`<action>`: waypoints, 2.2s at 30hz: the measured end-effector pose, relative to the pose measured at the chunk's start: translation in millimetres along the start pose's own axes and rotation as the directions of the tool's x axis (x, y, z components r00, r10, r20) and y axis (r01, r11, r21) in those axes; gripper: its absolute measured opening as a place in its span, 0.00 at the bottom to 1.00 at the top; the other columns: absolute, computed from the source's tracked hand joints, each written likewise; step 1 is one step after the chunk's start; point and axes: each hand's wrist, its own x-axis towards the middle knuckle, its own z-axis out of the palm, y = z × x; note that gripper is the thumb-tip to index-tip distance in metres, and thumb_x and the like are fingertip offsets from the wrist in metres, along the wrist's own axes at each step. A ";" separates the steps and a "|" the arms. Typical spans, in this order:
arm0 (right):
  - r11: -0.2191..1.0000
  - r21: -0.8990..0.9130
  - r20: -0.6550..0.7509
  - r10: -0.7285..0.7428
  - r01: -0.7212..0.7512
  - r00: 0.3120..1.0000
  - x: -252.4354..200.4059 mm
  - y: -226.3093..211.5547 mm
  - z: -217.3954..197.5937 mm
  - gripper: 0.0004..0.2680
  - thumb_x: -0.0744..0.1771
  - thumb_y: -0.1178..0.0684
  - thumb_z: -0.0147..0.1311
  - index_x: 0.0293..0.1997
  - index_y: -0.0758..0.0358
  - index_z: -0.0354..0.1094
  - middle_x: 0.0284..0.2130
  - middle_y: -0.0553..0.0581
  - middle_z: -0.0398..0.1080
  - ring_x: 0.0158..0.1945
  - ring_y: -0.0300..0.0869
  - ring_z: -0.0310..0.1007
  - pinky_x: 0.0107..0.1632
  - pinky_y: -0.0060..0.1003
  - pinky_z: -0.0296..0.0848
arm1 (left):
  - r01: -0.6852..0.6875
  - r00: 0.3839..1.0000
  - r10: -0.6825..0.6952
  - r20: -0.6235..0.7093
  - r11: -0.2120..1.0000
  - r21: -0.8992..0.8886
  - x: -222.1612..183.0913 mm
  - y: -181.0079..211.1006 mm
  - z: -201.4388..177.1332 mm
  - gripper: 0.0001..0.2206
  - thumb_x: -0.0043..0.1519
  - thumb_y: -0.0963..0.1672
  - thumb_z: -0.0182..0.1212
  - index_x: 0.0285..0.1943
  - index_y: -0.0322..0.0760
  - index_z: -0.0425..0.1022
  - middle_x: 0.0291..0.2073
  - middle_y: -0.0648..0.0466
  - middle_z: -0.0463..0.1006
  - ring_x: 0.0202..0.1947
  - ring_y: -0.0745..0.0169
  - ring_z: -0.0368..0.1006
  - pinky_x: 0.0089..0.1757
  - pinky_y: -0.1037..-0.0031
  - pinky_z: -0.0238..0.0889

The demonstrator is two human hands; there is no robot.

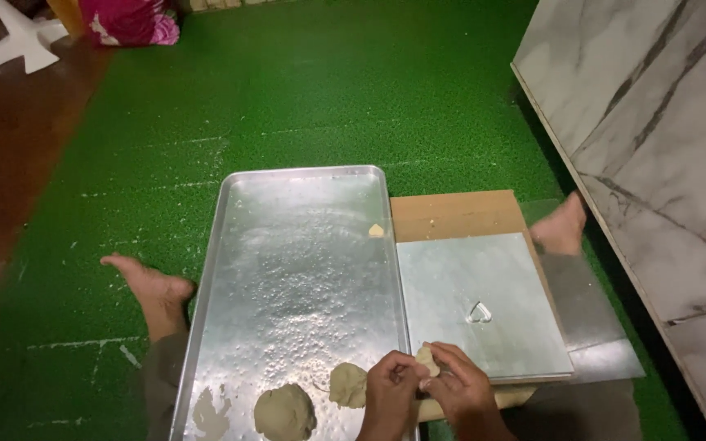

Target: The person is shaping dough by rolling it out and using a heart-shaped cutter to create individual pieces on a metal tray.

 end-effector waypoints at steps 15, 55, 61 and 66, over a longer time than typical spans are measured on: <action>0.987 0.157 -0.136 0.061 -0.039 0.989 21.4 -24.9 -11.2 0.04 0.66 0.65 0.55 0.41 0.78 0.73 0.21 0.63 0.70 0.23 0.45 0.68 0.29 0.38 0.71 | 0.194 0.976 -0.120 0.183 0.862 -0.468 8.3 11.8 8.5 0.09 0.68 0.41 0.58 0.46 0.23 0.74 0.25 0.45 0.76 0.25 0.63 0.70 0.31 0.78 0.64; 0.994 0.112 -0.274 0.043 -0.012 0.961 14.5 -19.2 -18.6 0.05 0.66 0.63 0.52 0.39 0.73 0.74 0.27 0.61 0.75 0.25 0.41 0.66 0.29 0.34 0.69 | -0.059 0.989 0.054 0.138 0.998 0.031 1.7 35.3 38.9 0.09 0.65 0.41 0.58 0.49 0.28 0.77 0.39 0.50 0.78 0.38 0.67 0.69 0.45 0.76 0.64; 0.971 0.210 -0.105 0.141 -0.117 0.984 9.0 -32.3 -19.0 0.24 0.63 0.68 0.54 0.70 0.64 0.60 0.50 0.63 0.70 0.52 0.46 0.73 0.57 0.37 0.72 | -0.076 0.987 0.067 0.149 0.996 0.051 5.6 39.2 38.2 0.07 0.62 0.39 0.61 0.48 0.29 0.77 0.35 0.52 0.76 0.35 0.68 0.69 0.41 0.77 0.64; 0.941 -0.146 -0.152 0.284 -0.306 0.947 6.4 -57.8 -25.2 0.13 0.67 0.57 0.48 0.56 0.65 0.74 0.35 0.60 0.79 0.33 0.42 0.73 0.38 0.34 0.71 | -0.019 0.966 -0.047 0.253 0.968 0.252 8.1 42.0 26.8 0.09 0.65 0.40 0.57 0.53 0.32 0.76 0.37 0.50 0.81 0.40 0.64 0.77 0.43 0.74 0.71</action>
